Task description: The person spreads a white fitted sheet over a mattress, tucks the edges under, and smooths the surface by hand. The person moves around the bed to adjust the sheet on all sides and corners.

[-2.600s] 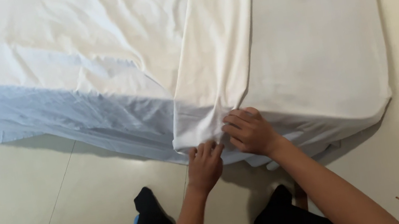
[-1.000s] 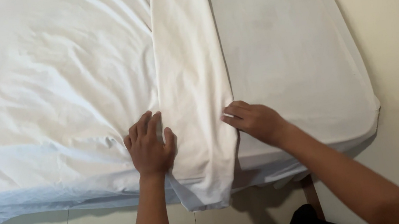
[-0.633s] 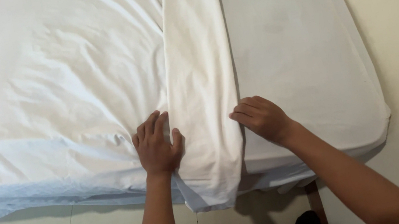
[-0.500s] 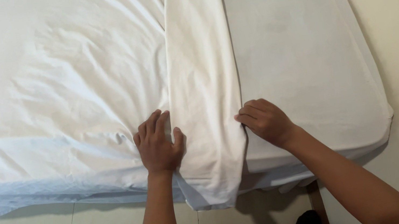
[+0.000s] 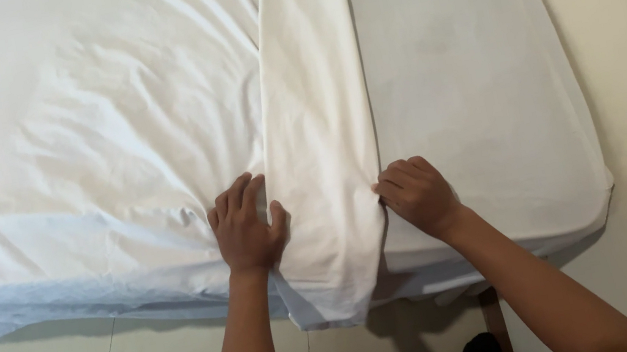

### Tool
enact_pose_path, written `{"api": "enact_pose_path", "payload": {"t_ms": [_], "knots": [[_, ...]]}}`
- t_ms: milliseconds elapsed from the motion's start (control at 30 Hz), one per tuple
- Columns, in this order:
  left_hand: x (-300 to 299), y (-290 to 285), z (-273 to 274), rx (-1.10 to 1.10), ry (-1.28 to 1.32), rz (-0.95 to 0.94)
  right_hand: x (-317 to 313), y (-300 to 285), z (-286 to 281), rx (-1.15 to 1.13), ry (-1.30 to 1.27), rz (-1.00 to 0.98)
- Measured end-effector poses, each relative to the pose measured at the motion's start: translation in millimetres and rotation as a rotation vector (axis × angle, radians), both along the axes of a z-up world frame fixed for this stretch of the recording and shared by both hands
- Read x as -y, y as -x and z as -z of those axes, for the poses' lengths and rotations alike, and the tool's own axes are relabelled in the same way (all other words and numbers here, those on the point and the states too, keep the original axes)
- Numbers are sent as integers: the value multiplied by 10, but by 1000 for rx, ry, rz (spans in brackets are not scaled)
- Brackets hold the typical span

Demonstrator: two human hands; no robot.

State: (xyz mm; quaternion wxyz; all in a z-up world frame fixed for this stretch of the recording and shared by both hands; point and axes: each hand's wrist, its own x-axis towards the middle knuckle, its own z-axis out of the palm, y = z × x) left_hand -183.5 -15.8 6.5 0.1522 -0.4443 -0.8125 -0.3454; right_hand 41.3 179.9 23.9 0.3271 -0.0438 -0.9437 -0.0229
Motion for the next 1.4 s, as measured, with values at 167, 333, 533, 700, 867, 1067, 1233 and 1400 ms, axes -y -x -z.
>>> {"api": "enact_pose_path", "payload": {"t_ms": [167,333,533,700,867,1067,1233,1400], "knots": [[-17,-8,-20,0,-7,7,51,-46,10,1,144,26],[-13,-11,-31,4,-4,-7,295,233,-86,-50,443,163],[-12,25,-12,-48,-5,-32,616,671,65,164,396,149],[95,-3,-25,-18,-9,32,590,675,212,101,392,194],[491,177,1,9,2,86,647,668,203,109,351,223],[946,400,123,-33,48,97,667,689,165,88,374,218],[994,319,50,-19,18,152,642,699,193,78,362,245],[992,287,181,-52,-88,140,653,701,186,86,386,240]]}}
